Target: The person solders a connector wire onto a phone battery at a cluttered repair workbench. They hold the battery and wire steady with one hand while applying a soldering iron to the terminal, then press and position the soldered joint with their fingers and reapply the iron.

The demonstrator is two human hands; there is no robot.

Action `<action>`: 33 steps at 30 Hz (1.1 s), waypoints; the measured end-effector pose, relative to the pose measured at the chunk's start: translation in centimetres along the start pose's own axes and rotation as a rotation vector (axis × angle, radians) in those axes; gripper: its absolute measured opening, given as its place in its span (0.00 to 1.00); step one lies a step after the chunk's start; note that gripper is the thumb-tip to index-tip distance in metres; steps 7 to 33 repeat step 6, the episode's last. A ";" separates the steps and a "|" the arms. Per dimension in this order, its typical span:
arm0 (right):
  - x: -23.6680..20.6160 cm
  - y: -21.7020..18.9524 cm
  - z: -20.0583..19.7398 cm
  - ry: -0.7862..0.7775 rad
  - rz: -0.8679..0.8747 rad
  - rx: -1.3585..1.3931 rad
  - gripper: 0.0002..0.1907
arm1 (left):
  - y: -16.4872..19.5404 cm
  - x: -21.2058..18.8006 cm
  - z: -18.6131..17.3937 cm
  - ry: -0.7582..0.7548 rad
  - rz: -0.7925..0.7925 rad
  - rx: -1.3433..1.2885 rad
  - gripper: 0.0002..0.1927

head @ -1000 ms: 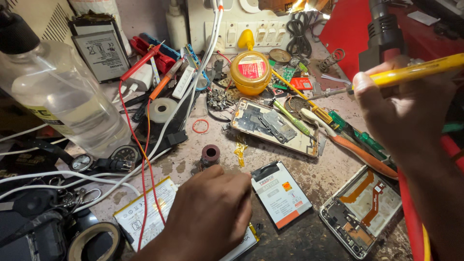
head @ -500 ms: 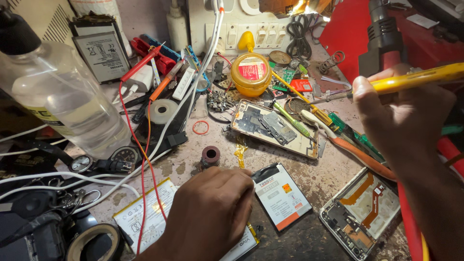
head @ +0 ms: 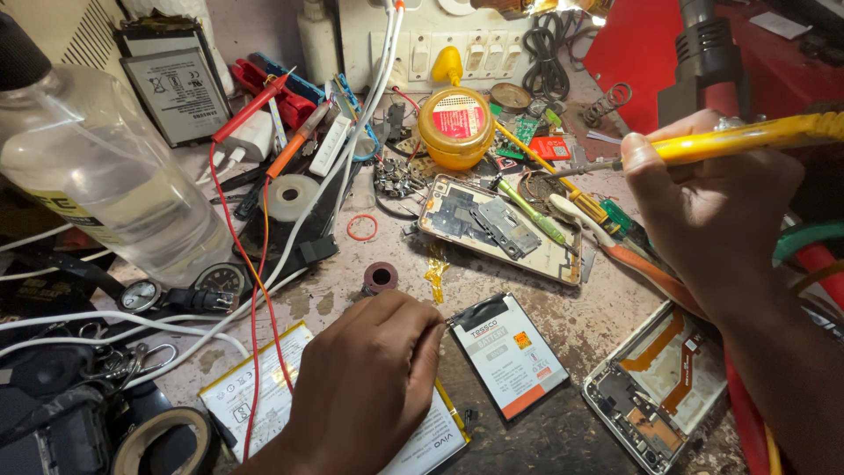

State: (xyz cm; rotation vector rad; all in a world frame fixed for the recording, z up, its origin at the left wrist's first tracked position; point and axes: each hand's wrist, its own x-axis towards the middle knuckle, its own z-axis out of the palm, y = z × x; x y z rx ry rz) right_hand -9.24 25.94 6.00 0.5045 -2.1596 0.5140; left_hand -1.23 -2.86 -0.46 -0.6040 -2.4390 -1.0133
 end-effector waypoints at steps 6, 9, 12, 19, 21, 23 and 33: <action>-0.1 0.5 0.1 -0.015 0.044 -0.025 0.15 | 0.0 -0.1 0.1 -0.067 -0.094 0.005 0.04; -0.1 0.5 0.1 -0.015 0.044 -0.025 0.15 | 0.0 -0.1 0.1 -0.067 -0.094 0.005 0.04; -0.1 0.5 0.1 -0.015 0.044 -0.025 0.15 | 0.0 -0.1 0.1 -0.067 -0.094 0.005 0.04; -0.1 0.5 0.1 -0.015 0.044 -0.025 0.15 | 0.0 -0.1 0.1 -0.067 -0.094 0.005 0.04; -0.1 0.5 0.1 -0.015 0.044 -0.025 0.15 | 0.0 -0.1 0.1 -0.067 -0.094 0.005 0.04; -0.1 0.5 0.1 -0.015 0.044 -0.025 0.15 | 0.0 -0.1 0.1 -0.067 -0.094 0.005 0.04; -0.1 0.5 0.1 -0.015 0.044 -0.025 0.15 | 0.0 -0.1 0.1 -0.067 -0.094 0.005 0.04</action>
